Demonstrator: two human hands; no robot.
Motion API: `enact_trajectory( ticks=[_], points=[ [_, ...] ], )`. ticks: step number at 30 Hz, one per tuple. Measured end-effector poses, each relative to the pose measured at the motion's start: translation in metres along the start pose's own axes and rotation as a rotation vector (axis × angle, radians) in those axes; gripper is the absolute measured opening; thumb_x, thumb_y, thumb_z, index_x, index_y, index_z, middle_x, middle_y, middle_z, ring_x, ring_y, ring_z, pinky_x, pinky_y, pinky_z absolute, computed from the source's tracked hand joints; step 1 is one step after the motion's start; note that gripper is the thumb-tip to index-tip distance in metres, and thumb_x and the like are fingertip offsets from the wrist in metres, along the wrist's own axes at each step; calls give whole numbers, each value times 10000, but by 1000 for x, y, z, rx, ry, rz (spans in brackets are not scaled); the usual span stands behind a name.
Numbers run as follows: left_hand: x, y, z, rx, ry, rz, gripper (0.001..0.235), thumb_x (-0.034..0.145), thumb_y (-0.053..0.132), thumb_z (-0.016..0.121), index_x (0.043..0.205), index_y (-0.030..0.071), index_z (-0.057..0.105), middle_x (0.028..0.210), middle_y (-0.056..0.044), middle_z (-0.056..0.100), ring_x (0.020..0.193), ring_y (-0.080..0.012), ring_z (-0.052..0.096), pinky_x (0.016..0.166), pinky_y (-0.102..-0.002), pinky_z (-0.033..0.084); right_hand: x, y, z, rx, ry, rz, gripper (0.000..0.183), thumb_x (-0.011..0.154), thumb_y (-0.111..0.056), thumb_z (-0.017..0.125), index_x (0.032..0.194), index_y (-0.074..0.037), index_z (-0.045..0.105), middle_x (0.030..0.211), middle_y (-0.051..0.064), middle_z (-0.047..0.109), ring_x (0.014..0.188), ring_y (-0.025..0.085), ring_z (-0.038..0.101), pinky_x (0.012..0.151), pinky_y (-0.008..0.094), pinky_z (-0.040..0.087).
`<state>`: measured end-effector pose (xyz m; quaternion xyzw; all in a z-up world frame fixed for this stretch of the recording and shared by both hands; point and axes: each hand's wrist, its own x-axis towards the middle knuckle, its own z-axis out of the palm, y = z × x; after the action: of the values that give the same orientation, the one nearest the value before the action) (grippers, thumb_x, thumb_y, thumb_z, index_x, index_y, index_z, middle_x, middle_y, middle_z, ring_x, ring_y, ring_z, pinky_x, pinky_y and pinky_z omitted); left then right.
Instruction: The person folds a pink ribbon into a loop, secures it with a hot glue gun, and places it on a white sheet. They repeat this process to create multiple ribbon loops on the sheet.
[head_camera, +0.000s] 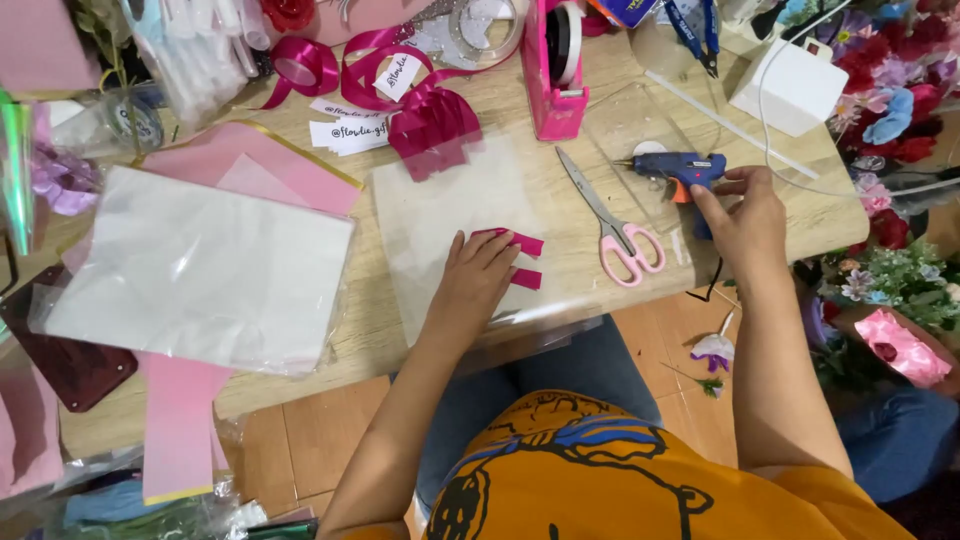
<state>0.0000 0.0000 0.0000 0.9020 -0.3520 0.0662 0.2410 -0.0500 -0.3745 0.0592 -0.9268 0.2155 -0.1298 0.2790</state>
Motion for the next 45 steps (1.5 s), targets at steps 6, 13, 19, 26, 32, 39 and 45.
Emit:
enact_trajectory(
  ticks=[6,13,19,26,32,39,45],
  points=[
    [-2,-3,4,-17,-23,-5,306,1071,249,505,1342,196,635,1406,-37,610,1398,-210,473,1238,-524,201,-23,-71,3,53,40,-336,188,979,-90,783,1152,-35,738,976,167,673,856,358,668,746,425,550],
    [-4,0,-4,-38,90,37,259,1056,226,545,1278,170,664,1355,-48,639,1350,-224,519,1219,-533,251,-3,-175,70,75,-456,-757,89,870,-156,757,944,-107,744,833,122,706,831,362,687,740,469,543],
    [-6,2,-5,-23,189,90,215,1042,177,562,1208,163,698,1242,-40,697,1274,-220,586,1221,-536,248,15,-203,97,-180,-792,-761,144,867,-189,745,1000,-148,780,929,113,754,960,365,699,855,490,491],
    [-7,5,-24,-171,430,135,176,994,239,654,1152,195,716,1236,5,693,1214,-210,603,1188,-500,298,21,-195,98,-86,-850,-720,98,841,-167,752,933,-138,772,865,102,739,886,334,702,799,456,520],
    [-7,9,-68,-438,552,-70,161,986,205,655,1114,189,752,1093,41,720,1023,-175,659,1004,-381,444,19,-206,58,203,-788,-671,71,836,-161,768,894,-120,768,830,81,700,823,247,667,762,388,523],
    [23,19,-146,-648,498,-109,111,956,116,709,1022,162,784,928,-23,743,803,-194,674,821,-335,476,28,-209,26,508,-758,-747,89,839,-155,820,889,-92,780,863,47,681,791,142,564,730,305,476],
    [47,28,-157,-560,249,-91,98,926,323,750,1012,285,779,1013,60,748,997,-137,666,1018,-337,287,26,-201,23,615,-727,-859,131,800,-153,853,911,-97,813,921,53,671,823,141,580,762,305,489]
  ],
)
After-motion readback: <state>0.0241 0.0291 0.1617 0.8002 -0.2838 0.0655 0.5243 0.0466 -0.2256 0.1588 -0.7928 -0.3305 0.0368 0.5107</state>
